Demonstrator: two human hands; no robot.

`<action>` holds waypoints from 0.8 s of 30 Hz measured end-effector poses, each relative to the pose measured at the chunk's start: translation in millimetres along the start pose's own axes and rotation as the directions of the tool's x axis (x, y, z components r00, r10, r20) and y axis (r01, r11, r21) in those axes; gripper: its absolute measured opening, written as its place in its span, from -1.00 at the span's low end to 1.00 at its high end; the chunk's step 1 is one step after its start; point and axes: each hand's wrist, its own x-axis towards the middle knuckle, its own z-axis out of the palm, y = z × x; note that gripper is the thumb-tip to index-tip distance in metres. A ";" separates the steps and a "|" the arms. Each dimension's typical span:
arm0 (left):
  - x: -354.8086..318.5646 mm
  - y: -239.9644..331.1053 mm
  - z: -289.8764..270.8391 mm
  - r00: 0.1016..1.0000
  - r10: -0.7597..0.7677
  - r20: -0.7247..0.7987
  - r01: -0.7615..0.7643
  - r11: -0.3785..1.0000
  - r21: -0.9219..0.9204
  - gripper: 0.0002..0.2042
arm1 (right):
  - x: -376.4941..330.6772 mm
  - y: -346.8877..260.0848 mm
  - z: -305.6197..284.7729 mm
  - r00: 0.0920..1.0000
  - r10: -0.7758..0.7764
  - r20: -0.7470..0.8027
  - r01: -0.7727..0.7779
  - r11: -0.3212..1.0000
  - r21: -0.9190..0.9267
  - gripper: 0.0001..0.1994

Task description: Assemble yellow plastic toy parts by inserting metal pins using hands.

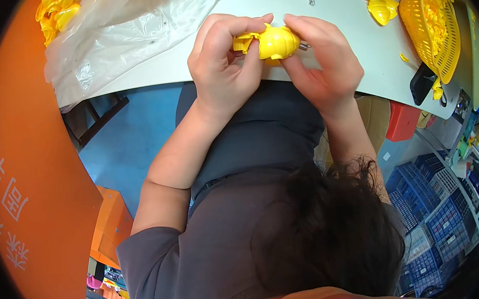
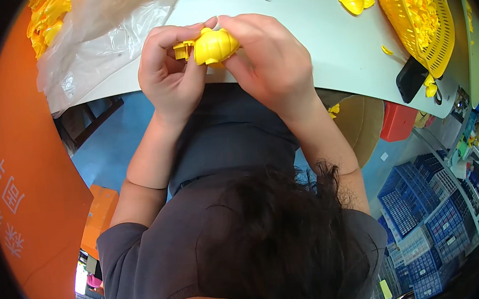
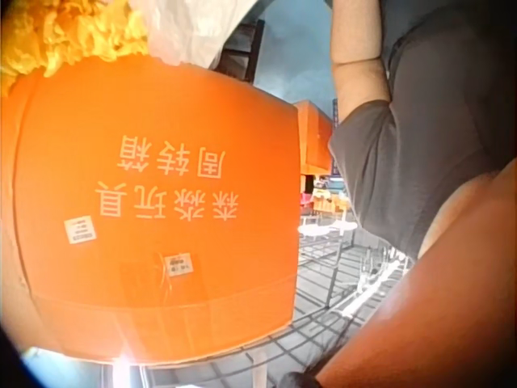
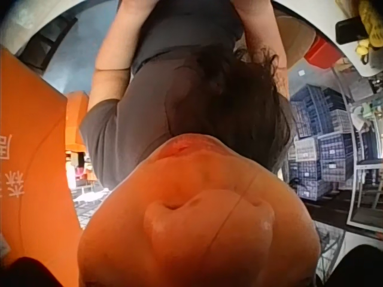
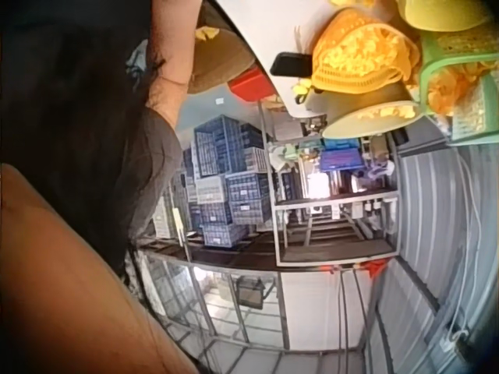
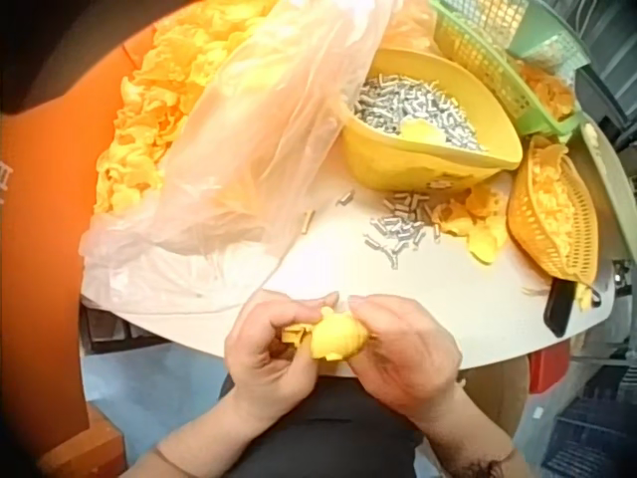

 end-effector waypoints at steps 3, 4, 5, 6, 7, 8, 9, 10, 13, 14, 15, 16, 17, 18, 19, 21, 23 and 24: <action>-2.8 -4.9 -0.9 0.999 0.035 -0.017 -0.036 0.997 -0.071 -0.72 | -7.6 -9.1 -8.8 0.995 0.099 0.000 -0.099 0.994 0.044 -0.65; -3.5 -5.0 -1.1 0.999 0.031 -0.015 -0.032 0.997 -0.071 -0.72 | -8.4 -10.4 -10.2 0.995 0.103 0.001 -0.103 0.994 0.044 -0.65; -4.2 -5.1 -1.7 0.999 0.036 -0.005 -0.036 0.995 -0.090 -0.71 | -8.6 -11.4 -11.3 0.996 0.084 0.005 -0.084 0.995 0.045 -0.65; -4.5 -5.2 -2.0 0.999 0.042 0.007 -0.041 0.993 -0.111 -0.71 | -9.0 -11.8 -11.9 0.998 0.066 0.008 -0.067 0.997 0.045 -0.65; -4.5 -5.7 -2.4 0.999 0.038 0.011 -0.037 0.993 -0.111 -0.71 | -9.6 -11.6 -11.3 0.997 0.071 0.008 -0.072 0.996 0.044 -0.65; -4.2 -6.3 -2.8 0.999 0.044 0.012 -0.042 0.990 -0.135 -0.71 | -10.1 -11.2 -10.1 0.997 0.081 -0.002 -0.081 0.995 0.055 -0.67; -4.4 -7.3 -3.1 0.999 0.048 0.013 -0.046 0.986 -0.158 -0.71 | -10.9 -10.7 -9.0 0.996 0.091 -0.010 -0.090 0.994 0.066 -0.69; -4.1 -6.2 -3.6 0.999 0.046 0.016 -0.043 0.986 -0.158 -0.71 | -11.1 -10.8 -9.5 0.995 0.095 -0.011 -0.094 0.993 0.066 -0.69; -1.2 1.3 -4.6 0.996 -0.078 0.052 0.084 0.988 -0.128 -0.74 | -10.8 -11.2 -11.7 0.978 0.202 0.051 -0.207 0.972 0.113 -0.76; -0.1 3.1 -3.8 0.991 -0.125 0.054 0.132 0.978 -0.163 -0.76 | -11.3 -10.8 -12.0 0.970 0.238 0.055 -0.244 0.958 0.151 -0.78; 0.6 4.6 -2.9 0.984 -0.171 0.056 0.179 0.964 -0.199 -0.78 | -11.3 -10.5 -12.5 0.960 0.273 0.060 -0.279 0.942 0.186 -0.80; 0.5 6.0 -3.3 0.984 -0.168 0.056 0.176 0.964 -0.200 -0.78 | -11.0 -11.2 -13.6 0.961 0.271 0.058 -0.277 0.943 0.184 -0.80; -0.1 7.5 -4.7 0.968 -0.240 0.070 0.249 0.946 -0.207 -0.82 | -10.4 -12.8 -15.1 0.911 0.397 0.113 -0.413 0.864 0.287 -0.82; 0.9 8.7 -5.6 0.948 -0.306 0.085 0.318 0.923 -0.217 -0.85 | -8.6 -12.9 -16.9 0.843 0.506 0.179 -0.535 0.758 0.374 -0.83; 2.7 10.6 -7.3 0.951 -0.297 0.086 0.309 0.924 -0.224 -0.85 | -5.6 -11.7 -20.2 0.848 0.502 0.172 -0.528 0.765 0.369 -0.83; 5.8 15.7 -10.2 0.832 -0.480 0.277 0.525 0.843 -0.115 -0.82 | 0.7 -6.7 -29.9 0.684 0.619 0.387 -0.729 0.569 0.380 -0.82; 11.8 29.6 -9.5 0.822 -0.472 0.319 0.529 0.840 -0.120 -0.77 | 4.7 1.0 -37.0 0.704 0.567 0.428 -0.710 0.587 0.389 -0.82; 13.9 36.3 -8.2 0.801 -0.474 0.365 0.545 0.830 -0.120 -0.73 | 6.1 5.3 -40.5 0.710 0.521 0.474 -0.700 0.594 0.395 -0.82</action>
